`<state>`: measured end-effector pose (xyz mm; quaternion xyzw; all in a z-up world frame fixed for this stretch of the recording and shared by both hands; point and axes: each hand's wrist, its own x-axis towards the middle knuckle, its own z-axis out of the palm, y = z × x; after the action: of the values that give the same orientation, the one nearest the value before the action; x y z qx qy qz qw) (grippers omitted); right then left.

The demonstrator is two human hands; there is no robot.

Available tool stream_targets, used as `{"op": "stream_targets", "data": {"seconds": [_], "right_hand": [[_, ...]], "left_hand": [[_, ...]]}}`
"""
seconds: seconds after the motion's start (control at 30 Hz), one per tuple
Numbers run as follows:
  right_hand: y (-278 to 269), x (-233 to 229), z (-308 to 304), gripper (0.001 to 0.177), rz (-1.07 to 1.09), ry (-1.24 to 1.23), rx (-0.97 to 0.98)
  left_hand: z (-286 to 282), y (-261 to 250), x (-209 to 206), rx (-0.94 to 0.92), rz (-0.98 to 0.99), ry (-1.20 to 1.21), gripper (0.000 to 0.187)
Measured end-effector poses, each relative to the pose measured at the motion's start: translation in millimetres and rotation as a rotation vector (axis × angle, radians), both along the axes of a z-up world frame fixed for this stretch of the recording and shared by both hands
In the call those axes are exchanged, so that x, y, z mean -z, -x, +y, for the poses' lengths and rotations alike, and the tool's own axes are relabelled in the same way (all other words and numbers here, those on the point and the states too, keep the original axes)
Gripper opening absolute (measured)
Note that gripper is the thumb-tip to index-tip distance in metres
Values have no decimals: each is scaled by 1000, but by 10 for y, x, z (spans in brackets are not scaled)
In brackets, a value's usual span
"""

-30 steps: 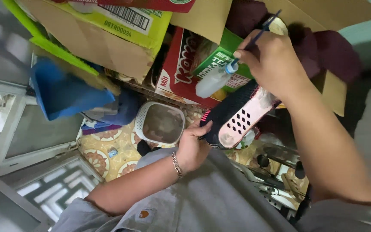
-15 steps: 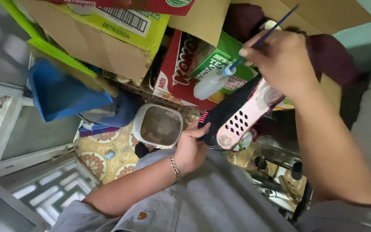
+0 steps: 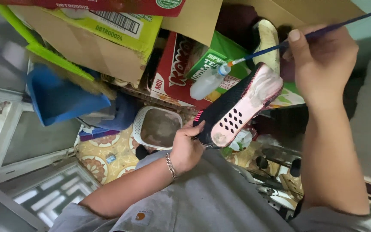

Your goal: The person holds a black and pink shoe and uses a small brush to apply white paint to the sole and edges. They rotate the shoe to access different areas and then place it on a white metal gate to dry.

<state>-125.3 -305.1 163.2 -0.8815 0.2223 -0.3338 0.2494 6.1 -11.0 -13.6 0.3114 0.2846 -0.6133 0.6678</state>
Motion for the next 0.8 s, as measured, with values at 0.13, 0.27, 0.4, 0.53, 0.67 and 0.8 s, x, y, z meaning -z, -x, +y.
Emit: {"op": "stream_targets", "data": {"seconds": [0.13,0.27,0.4,0.53,0.67,0.8], "right_hand": [[-11,41,153,18,38,-52,73],[195,62,287,15,-142,-52,29],[619,197,594,17,-508,-366,83],[1049,463,1093,9,-530,-477,179],[1043,648,1526,18,-686,-558,221],[965,741,1805,22,-653,-543,260]], "left_hand": [[25,-5,104,24,-21,-21,99],[4,-62,-121,15,-48,-21,74],[13,-40,-29,-13,-62,106,52],[33,-50,55,9,-93,218,34],[-33,-104,-153,6,-40,37,57],[6,-77,-25,14,-51,119,38]]}}
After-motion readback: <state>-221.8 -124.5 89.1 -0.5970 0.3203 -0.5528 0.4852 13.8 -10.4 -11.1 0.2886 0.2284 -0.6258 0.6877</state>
